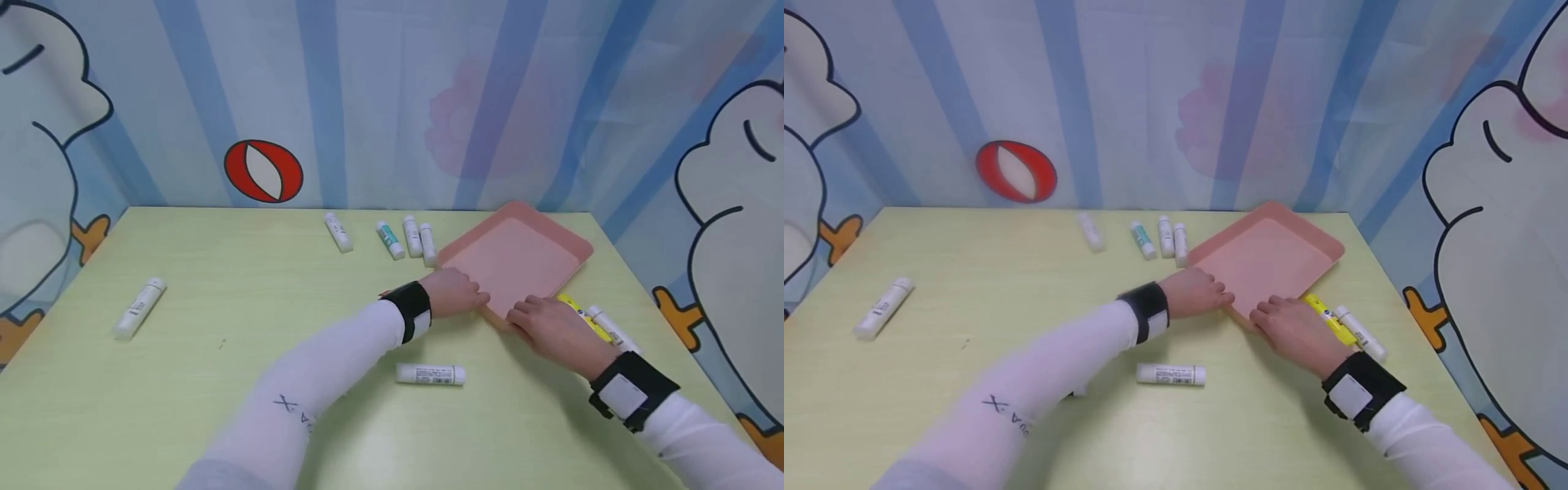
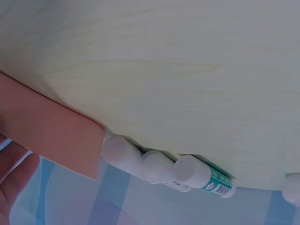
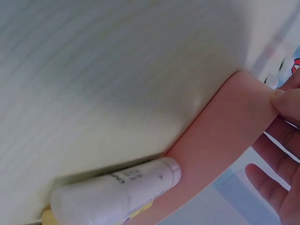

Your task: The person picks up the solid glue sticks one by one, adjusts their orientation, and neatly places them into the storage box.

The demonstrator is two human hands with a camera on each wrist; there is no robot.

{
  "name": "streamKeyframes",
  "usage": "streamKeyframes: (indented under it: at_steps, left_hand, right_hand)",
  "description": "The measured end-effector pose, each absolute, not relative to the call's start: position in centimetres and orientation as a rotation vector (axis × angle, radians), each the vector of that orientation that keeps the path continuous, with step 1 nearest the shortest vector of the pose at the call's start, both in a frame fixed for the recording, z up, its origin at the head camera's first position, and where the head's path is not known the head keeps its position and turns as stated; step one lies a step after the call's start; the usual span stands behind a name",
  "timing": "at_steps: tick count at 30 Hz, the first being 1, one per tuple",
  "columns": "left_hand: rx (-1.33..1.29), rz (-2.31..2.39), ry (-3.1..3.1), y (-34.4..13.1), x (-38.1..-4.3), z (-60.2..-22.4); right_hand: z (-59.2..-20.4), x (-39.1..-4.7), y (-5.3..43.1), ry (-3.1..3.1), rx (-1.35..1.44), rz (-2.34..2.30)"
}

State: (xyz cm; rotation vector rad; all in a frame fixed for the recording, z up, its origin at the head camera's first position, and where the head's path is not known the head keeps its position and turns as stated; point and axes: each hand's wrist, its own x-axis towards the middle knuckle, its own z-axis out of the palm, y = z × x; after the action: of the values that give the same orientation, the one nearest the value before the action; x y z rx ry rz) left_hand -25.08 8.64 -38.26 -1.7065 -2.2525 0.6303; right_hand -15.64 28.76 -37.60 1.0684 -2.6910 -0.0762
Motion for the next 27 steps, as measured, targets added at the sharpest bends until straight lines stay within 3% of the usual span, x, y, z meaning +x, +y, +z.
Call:
streamKeyframes:
  at_steps: [27]
  left_hand:
    - [-1.866, 0.666, -2.215, 1.6, -21.9, -37.1]
  right_hand:
    - [-37.6, -13.0, 22.9, -2.677, 1.272, 0.021]
